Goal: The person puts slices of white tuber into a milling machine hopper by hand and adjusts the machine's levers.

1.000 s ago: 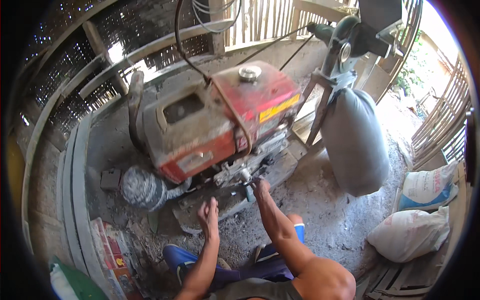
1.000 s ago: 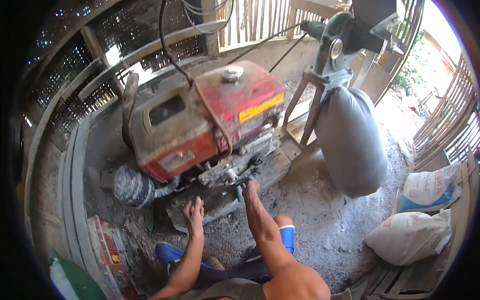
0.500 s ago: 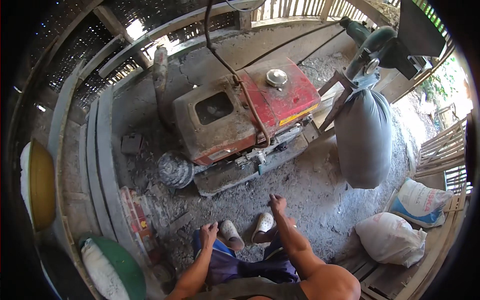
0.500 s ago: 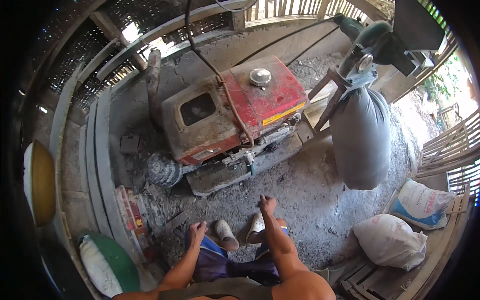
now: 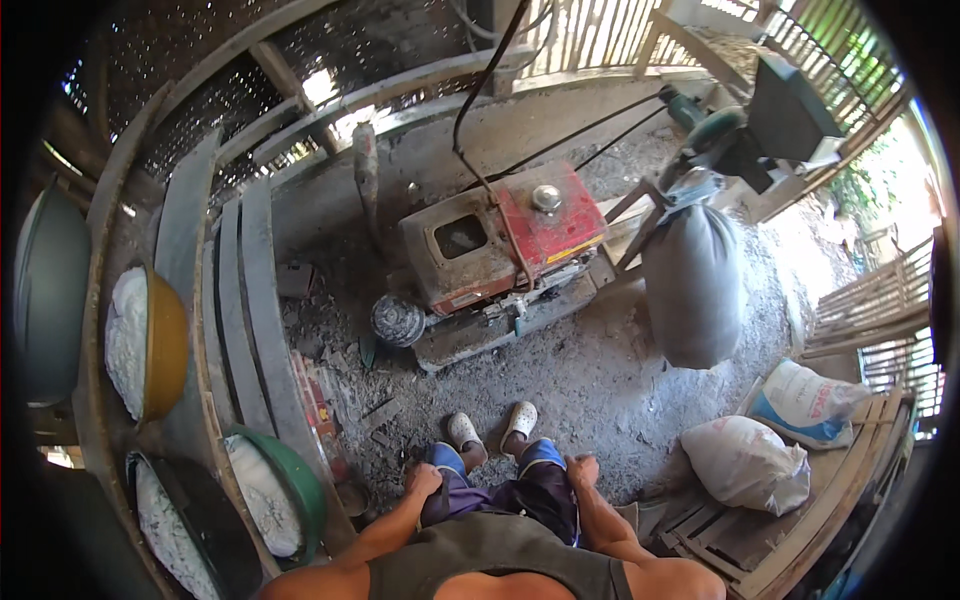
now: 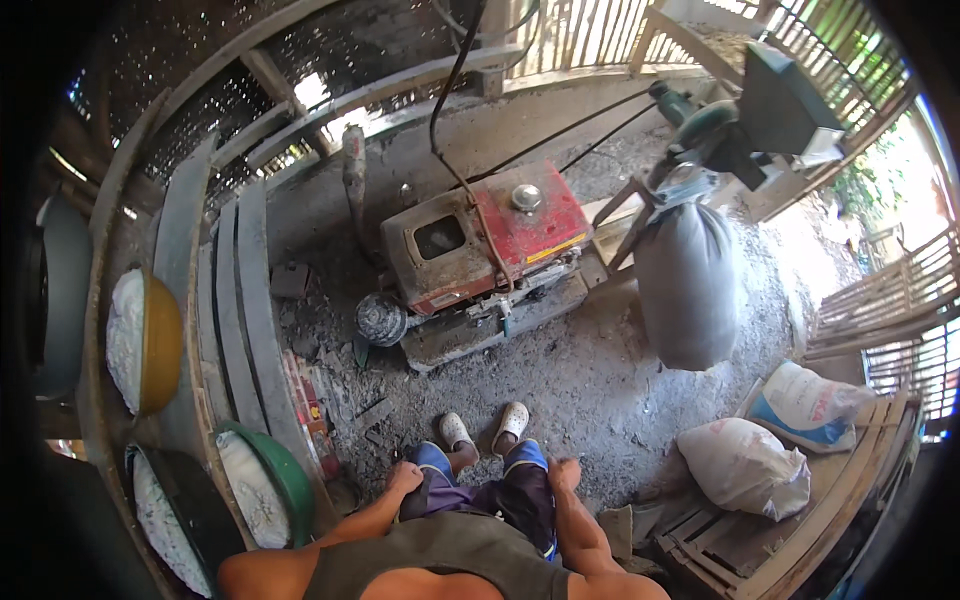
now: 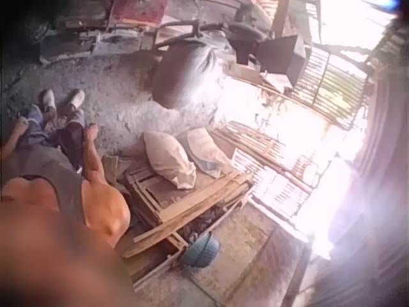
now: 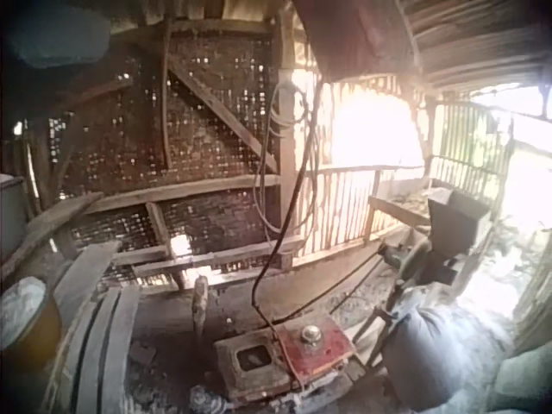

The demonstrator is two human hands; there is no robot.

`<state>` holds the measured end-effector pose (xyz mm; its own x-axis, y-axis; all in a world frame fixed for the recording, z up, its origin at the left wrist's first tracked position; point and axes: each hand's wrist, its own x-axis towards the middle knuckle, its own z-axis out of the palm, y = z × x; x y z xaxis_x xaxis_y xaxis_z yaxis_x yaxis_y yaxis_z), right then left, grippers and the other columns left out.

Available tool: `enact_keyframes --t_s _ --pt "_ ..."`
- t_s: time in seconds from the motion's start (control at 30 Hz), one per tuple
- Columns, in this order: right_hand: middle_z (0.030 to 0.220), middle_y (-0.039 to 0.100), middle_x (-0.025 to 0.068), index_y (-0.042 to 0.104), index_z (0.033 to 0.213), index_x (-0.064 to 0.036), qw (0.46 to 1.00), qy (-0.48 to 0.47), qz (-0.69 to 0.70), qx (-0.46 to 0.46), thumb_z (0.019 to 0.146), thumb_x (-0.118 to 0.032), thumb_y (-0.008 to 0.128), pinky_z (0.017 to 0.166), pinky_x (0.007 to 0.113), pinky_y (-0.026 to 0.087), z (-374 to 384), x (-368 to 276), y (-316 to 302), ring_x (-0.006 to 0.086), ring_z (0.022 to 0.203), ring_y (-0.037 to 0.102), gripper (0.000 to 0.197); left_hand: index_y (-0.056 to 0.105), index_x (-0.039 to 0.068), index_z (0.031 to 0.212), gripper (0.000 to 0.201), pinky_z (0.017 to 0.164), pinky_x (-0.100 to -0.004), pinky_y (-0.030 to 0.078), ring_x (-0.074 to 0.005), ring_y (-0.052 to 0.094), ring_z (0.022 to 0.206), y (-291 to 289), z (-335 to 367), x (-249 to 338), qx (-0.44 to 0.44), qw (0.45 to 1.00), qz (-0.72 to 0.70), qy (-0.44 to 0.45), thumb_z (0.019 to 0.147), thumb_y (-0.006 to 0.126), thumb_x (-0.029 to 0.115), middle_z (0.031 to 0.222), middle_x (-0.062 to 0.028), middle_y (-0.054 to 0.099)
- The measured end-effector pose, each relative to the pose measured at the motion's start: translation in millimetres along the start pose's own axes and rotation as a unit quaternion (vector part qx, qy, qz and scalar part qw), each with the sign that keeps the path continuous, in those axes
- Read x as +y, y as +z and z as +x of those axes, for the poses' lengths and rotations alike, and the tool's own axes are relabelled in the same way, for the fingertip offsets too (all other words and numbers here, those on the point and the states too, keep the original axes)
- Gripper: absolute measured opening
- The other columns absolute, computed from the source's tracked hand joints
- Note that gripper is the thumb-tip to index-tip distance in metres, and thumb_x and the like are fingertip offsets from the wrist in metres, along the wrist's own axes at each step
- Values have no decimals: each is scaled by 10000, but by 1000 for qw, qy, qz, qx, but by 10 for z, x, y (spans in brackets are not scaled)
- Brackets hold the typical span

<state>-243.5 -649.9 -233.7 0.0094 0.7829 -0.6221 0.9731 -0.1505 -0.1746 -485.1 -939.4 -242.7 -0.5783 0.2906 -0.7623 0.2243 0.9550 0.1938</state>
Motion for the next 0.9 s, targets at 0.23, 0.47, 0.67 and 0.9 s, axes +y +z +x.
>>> enact_keyframes --t_s 0.23,0.47,0.67,0.9 --pt "925 708 191 716 962 -19 976 -60 198 62 786 -429 690 784 429 531 -365 1279 81 312 838 694 446 735 64 945 420 830 -465 524 -387 671 923 -11 -167 89 -24 995 54 84 783 646 442 984 -219 688" --pt "1074 680 181 686 1053 -8 972 69 200 -104 886 -371 570 884 419 485 59 1521 -500 301 1014 642 417 697 58 1072 534 869 -458 495 -368 659 985 118 -126 610 -191 955 -68 214 824 604 521 1016 -212 687" --pt "1202 656 172 661 1131 1 951 90 239 -173 971 -322 466 971 411 446 573 1912 -1465 292 1164 597 410 672 60 1145 558 931 -440 460 -353 627 1070 324 -119 2008 -118 963 -52 238 856 577 528 1094 -208 671" --pt "838 729 139 735 942 4 897 119 425 25 764 -111 637 663 367 571 1260 2497 -1867 223 704 712 233 615 56 1269 637 1056 -422 383 -344 544 1230 574 -96 3960 -143 955 108 235 911 486 568 1269 -209 605"
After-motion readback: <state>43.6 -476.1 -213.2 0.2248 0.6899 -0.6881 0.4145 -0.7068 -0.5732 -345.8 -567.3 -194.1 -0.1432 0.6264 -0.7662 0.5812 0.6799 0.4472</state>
